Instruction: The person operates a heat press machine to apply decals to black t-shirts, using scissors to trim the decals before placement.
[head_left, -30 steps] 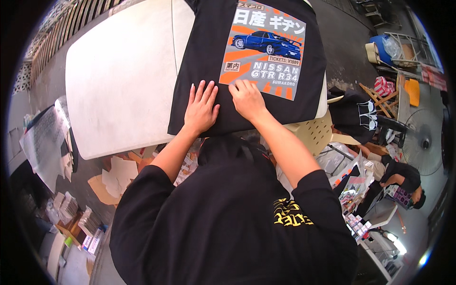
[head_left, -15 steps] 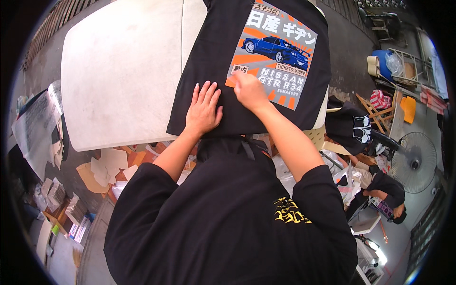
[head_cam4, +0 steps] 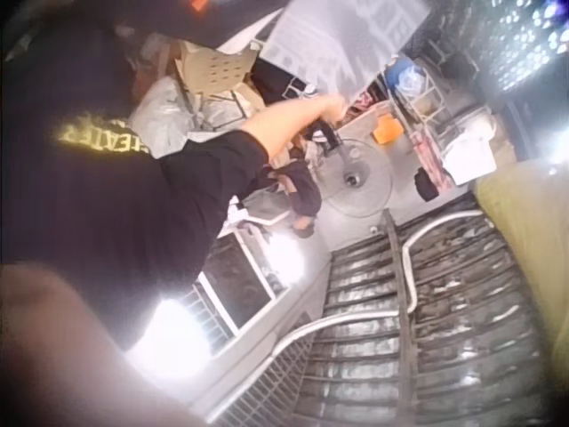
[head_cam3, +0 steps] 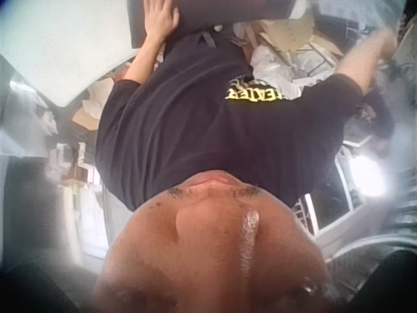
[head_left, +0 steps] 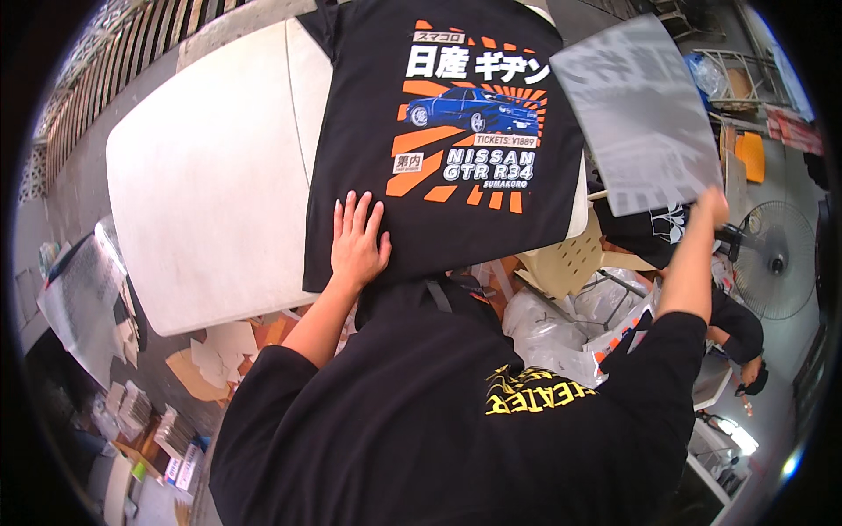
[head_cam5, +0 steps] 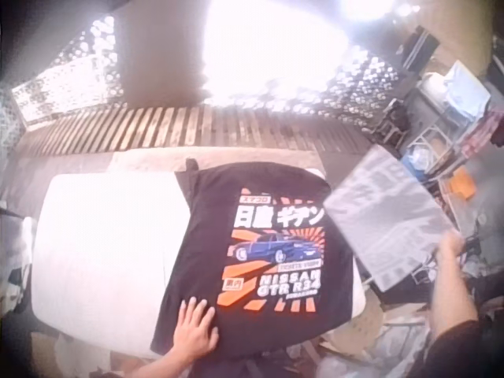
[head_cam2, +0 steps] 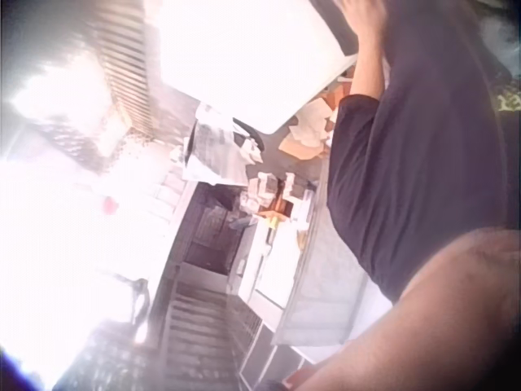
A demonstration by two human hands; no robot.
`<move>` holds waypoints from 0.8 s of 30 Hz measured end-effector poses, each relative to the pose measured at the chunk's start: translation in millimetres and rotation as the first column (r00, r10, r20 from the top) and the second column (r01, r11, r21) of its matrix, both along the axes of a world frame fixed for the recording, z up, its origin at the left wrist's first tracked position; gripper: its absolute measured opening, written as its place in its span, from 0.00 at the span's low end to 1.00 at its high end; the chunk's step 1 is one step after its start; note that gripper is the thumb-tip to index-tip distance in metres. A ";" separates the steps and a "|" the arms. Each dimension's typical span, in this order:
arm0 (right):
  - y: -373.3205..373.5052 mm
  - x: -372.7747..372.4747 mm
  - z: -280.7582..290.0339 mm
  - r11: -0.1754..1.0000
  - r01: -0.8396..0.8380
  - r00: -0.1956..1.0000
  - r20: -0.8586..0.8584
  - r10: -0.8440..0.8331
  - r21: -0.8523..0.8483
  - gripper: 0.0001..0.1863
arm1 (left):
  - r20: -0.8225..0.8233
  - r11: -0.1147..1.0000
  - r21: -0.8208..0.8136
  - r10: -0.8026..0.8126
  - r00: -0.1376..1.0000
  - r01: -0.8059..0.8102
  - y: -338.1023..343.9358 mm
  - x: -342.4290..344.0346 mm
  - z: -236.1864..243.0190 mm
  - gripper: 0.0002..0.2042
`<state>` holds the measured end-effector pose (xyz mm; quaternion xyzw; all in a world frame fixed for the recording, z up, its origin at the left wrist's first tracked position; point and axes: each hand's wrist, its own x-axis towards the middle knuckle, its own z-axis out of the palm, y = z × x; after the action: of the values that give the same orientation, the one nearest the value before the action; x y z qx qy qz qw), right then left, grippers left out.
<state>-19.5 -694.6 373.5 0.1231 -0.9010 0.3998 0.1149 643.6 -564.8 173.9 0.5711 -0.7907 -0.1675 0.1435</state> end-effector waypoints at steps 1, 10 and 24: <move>86.3 -105.7 13.6 0.985 0.058 0.996 -0.055 -0.068 -0.161 0.13 | -0.080 0.998 -0.028 -0.063 0.995 0.061 -8.2 -0.8 1.5 0.26; 467.3 33.8 -79.0 0.895 0.009 0.850 0.475 0.229 -0.447 0.14 | 0.001 0.860 -0.114 -0.501 0.865 0.498 -105.8 -121.7 1.8 0.29; 825.3 531.2 -264.4 -0.037 0.808 0.531 0.753 -0.388 -0.589 0.09 | 0.542 0.887 -0.054 -0.360 0.759 0.459 -86.5 -213.6 -25.7 0.33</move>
<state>511.8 130.7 109.1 -0.4595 -0.4533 0.7473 0.1576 430.0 -651.3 148.3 0.3913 -0.9173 0.0385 -0.0625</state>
